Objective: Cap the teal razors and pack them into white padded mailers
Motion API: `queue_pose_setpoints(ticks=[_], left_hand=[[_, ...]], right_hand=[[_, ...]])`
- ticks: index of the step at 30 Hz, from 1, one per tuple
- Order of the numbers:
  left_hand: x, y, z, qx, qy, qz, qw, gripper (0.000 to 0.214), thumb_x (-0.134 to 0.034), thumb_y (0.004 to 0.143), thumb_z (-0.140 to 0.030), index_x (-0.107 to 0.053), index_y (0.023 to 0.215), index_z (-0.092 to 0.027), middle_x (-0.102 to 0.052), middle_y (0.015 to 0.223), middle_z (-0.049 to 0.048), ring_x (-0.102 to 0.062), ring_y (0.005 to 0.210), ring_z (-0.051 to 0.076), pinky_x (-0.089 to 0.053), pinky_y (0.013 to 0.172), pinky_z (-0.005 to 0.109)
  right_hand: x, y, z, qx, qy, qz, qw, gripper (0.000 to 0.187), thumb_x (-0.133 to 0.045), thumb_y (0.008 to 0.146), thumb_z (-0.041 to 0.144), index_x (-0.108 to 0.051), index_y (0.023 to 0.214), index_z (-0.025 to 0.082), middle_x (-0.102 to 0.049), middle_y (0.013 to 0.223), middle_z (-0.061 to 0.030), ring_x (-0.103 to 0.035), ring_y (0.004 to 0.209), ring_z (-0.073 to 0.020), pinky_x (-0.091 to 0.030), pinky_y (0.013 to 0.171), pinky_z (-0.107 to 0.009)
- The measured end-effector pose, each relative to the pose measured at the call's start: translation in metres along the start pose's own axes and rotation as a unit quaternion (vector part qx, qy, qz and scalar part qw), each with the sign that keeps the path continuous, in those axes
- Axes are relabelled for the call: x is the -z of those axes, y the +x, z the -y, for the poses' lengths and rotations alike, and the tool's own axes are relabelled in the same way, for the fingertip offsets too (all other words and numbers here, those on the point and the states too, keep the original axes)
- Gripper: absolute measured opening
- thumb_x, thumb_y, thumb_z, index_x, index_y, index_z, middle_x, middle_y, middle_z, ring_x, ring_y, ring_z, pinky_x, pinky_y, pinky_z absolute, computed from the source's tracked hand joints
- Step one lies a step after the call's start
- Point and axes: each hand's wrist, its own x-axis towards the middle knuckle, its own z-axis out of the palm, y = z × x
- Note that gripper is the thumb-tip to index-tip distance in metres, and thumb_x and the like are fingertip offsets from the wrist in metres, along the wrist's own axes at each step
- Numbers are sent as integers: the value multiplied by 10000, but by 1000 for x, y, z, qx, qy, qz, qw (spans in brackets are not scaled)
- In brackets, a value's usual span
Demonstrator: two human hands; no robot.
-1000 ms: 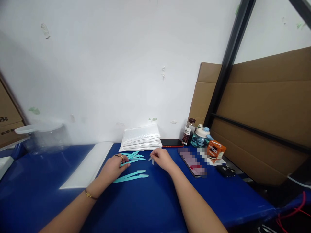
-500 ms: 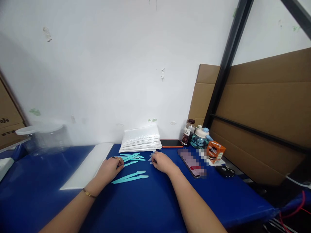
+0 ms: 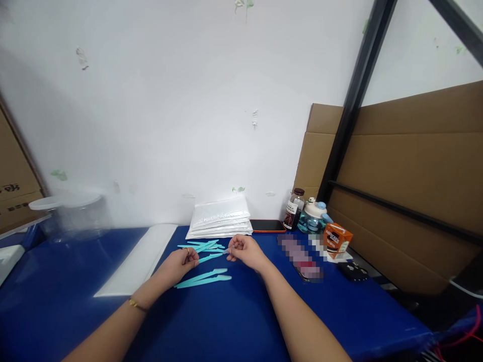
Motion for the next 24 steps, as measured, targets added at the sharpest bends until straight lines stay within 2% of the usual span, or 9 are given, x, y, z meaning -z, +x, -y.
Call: queue_pose_setpoints(ticks=[5, 11, 14, 17, 18, 20, 22, 24], left_hand=[[-1, 1, 0, -8, -28, 1, 1000, 172, -506, 764, -331, -598, 794, -189, -563, 666, -24, -488, 609, 114, -313, 530, 206], [-1, -3, -5, -17, -83, 28, 996, 261, -511, 758, -407, -608, 820, -172, -538, 637, -34, -458, 583, 107, -317, 520, 201], [-2, -6, -10, -27, -82, 51, 995, 266, -517, 750, -402, -621, 820, -167, -556, 647, -26, -477, 595, 110, -326, 522, 201], [-4, -8, -13, -32, -60, 83, 994, 214, -526, 739, -359, -630, 795, -181, -588, 669, -18, -514, 616, 119, -341, 529, 204], [-4, -8, -14, -33, -51, 95, 994, 204, -524, 741, -353, -632, 790, -187, -598, 678, -16, -525, 620, 121, -346, 532, 207], [-4, -8, -14, -37, -22, 91, 995, 204, -527, 748, -362, -635, 807, -200, -617, 723, -8, -546, 653, 132, -362, 554, 216], [-2, -7, -11, -43, 28, 35, 998, 204, -539, 757, -361, -635, 857, -213, -628, 819, 10, -565, 756, 155, -390, 633, 234], [2, -5, -8, -42, 92, -44, 994, 213, -557, 762, -327, -623, 935, -224, -621, 951, 32, -554, 892, 184, -394, 742, 264]], right_hand=[[-5, -1, 8, -8, 51, -11, 999, 353, -747, 623, 403, -557, 763, 141, -656, 631, -17, -655, 618, -161, -489, 574, -260], [-14, -3, 7, -25, 76, 18, 997, 389, -770, 585, 423, -583, 761, 130, -678, 622, -33, -654, 602, -161, -498, 589, -272], [-15, -4, 5, -47, 37, 61, 996, 360, -777, 577, 403, -598, 727, 129, -661, 590, -25, -641, 576, -160, -488, 547, -257], [-4, -4, 3, -47, -51, 84, 994, 323, -765, 594, 382, -643, 753, 129, -644, 592, -15, -595, 523, -131, -438, 484, -220], [3, -3, 3, -36, -80, 66, 994, 306, -742, 622, 379, -658, 783, 133, -644, 609, -16, -575, 512, -120, -424, 476, -216], [18, -2, 3, -6, -147, -15, 989, 254, -670, 695, 364, -671, 819, 143, -648, 643, -21, -545, 511, -111, -413, 482, -219], [34, -3, 4, 10, -235, -106, 966, 181, -601, 735, 316, -672, 774, 154, -642, 641, -21, -539, 534, -124, -410, 506, -232], [45, -4, 4, 11, -318, -145, 937, 127, -569, 728, 244, -671, 727, 168, -640, 640, -17, -550, 571, -142, -415, 551, -249]])
